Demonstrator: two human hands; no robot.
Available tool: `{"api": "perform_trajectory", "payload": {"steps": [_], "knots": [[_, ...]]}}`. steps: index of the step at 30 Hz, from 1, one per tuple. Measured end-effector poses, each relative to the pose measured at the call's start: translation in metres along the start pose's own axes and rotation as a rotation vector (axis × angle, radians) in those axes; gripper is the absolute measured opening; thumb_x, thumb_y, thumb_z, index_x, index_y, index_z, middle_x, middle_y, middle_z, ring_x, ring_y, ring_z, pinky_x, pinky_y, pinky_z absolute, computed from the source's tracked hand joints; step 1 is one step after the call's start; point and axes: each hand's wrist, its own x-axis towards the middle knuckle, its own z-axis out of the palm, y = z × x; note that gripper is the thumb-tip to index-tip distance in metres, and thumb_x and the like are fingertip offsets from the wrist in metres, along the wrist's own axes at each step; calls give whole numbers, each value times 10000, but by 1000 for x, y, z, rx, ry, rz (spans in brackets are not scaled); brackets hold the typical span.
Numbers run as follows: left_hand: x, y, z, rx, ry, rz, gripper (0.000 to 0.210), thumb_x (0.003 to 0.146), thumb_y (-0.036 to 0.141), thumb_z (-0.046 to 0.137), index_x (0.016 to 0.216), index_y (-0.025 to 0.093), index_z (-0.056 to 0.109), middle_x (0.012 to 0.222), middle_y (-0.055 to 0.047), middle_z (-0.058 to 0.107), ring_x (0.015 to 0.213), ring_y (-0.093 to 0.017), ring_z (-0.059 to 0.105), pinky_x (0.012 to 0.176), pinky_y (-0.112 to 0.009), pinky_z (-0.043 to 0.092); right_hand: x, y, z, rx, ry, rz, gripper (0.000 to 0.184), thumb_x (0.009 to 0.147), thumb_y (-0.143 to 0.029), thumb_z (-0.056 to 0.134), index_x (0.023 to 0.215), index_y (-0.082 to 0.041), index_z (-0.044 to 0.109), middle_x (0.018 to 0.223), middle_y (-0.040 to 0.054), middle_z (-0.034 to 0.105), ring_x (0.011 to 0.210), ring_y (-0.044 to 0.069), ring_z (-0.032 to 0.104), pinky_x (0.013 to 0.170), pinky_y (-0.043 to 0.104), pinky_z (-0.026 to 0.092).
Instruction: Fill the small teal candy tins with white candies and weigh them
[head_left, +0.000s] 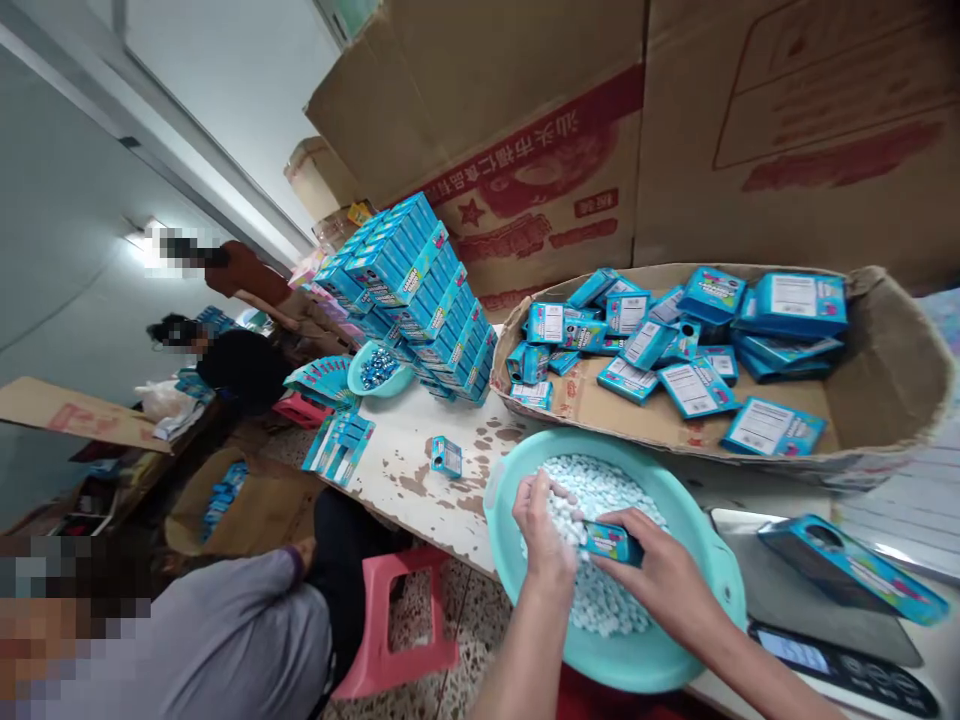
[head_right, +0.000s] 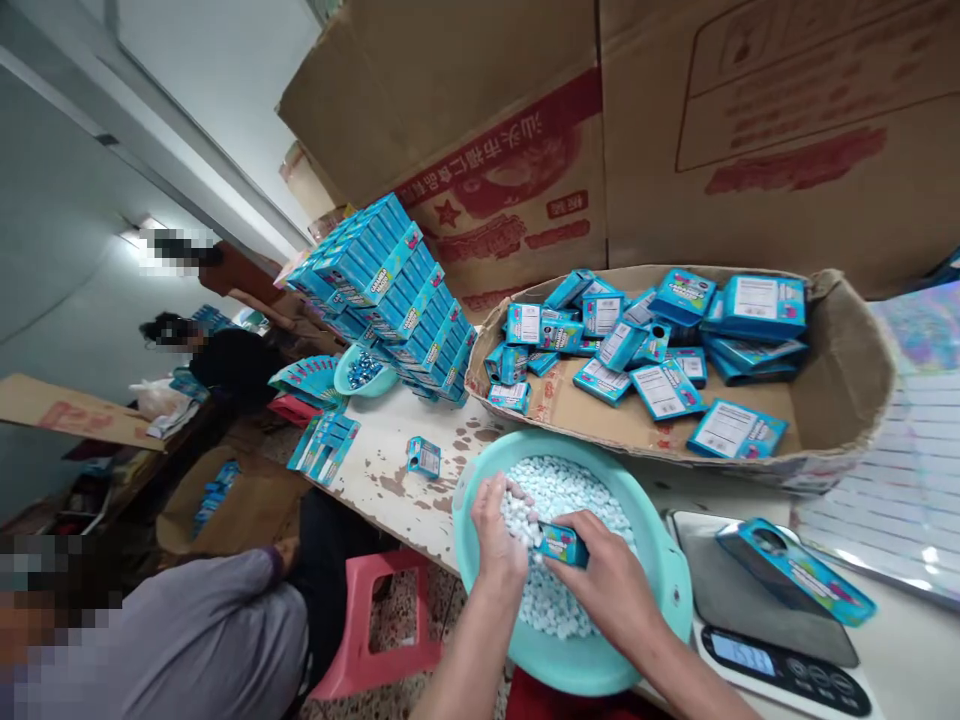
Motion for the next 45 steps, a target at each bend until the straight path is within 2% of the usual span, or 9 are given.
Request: {"api": "perform_trajectory", "payload": {"steps": [9,18,28,33,36,40,42,44,45], "knots": [[1,8,5,65,-41,71,286,713,442,664,672,195,527,641,1,524,577,-135,542,586,-292,503,4,-2,1,58,30,1,243,713,-389,668,917,-261,638,944,67,670,899,275,639,797,395,517],[1,9,10,85,-80,126,247,757,388,629,694,181,510,623,18,510,565,-112,517,542,-244,473,4,-8,-1,107,39,25,230,706,-338,674,914,-248,638,923,49,660,892,252,624,786,370,496],[0,11,17,83,-121,99,227,779,376,619,754,179,509,662,29,504,599,-100,529,545,-234,486,3,-13,-14,135,107,7,278,697,-250,732,944,-219,609,910,33,626,891,225,596,815,367,470],[-3,3,17,100,-152,124,248,802,395,608,751,178,498,620,39,486,499,-71,465,428,-176,369,0,-8,-7,173,99,25,306,679,-243,748,952,-216,612,931,31,618,906,220,589,819,362,467],[-4,0,18,111,-171,64,279,794,413,622,733,177,487,580,46,463,442,-58,409,370,-164,266,1,-5,-3,186,104,64,278,677,-232,740,926,-211,619,912,28,617,883,215,589,810,359,468],[2,4,14,64,-114,13,315,769,460,639,759,184,488,577,58,448,425,-47,371,365,-157,212,1,-6,-6,202,94,75,283,679,-278,736,928,-209,622,910,29,623,882,215,592,810,358,471],[5,6,6,135,-65,47,333,765,498,621,756,186,504,589,50,469,443,-55,391,379,-161,229,-2,-7,-12,216,87,75,301,679,-321,735,935,-209,625,921,32,633,898,221,600,821,361,477],[5,6,-5,344,-70,92,362,738,536,625,746,180,557,663,7,559,550,-93,495,442,-183,337,-7,-5,-19,217,86,78,310,684,-368,726,935,-212,631,943,38,649,920,234,611,838,369,485],[4,5,-11,489,-110,98,377,716,546,637,751,173,597,758,-34,619,676,-132,561,527,-214,415,-8,-2,-21,203,94,86,323,691,-393,716,949,-217,635,960,41,657,929,240,616,849,375,489]]}}
